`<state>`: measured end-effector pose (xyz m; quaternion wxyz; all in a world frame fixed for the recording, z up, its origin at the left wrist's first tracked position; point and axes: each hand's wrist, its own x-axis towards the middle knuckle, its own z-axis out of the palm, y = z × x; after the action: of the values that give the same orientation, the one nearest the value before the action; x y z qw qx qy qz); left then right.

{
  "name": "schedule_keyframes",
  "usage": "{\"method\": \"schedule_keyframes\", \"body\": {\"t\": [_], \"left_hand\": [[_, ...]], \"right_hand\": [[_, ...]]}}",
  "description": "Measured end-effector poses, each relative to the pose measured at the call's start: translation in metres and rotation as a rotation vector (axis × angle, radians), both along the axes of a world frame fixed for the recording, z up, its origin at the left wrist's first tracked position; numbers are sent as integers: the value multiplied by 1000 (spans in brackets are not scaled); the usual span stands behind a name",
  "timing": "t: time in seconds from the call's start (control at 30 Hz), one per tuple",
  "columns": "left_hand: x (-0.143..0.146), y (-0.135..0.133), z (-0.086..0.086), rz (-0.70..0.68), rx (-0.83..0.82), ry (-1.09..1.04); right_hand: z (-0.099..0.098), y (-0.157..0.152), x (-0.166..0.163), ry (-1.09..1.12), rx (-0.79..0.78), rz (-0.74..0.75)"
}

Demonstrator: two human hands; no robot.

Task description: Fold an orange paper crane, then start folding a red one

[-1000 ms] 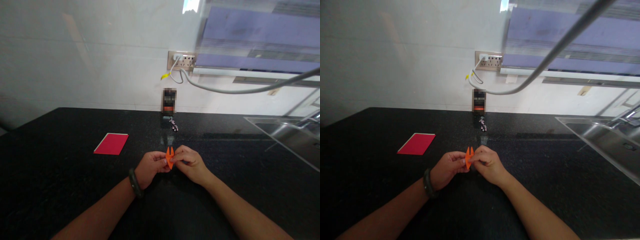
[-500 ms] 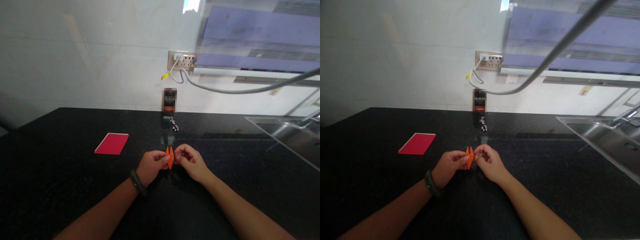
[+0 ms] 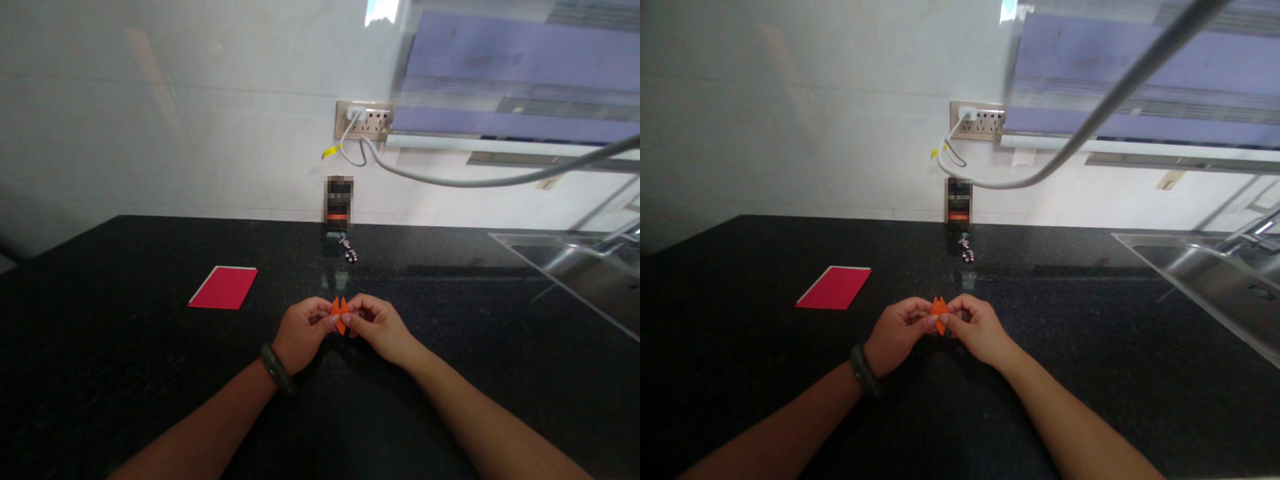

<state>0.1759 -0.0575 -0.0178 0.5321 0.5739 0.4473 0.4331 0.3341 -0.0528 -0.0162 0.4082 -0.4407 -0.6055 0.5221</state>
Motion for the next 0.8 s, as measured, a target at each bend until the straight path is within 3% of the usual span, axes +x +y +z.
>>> {"method": "schedule_keyframes", "body": {"t": [0.23, 0.47, 0.63, 0.8], "left_hand": [[1, -3, 4, -17, 66, 25], [0, -2, 4, -25, 111, 5], [1, -1, 3, -23, 119, -5], [1, -1, 2, -15, 16, -76]], "right_hand": [[4, -6, -1, -74, 179, -65], [1, -2, -1, 134, -8, 3], [-1, 0, 1, 116, 74, 24], [-3, -1, 1, 71, 120, -8]]}}
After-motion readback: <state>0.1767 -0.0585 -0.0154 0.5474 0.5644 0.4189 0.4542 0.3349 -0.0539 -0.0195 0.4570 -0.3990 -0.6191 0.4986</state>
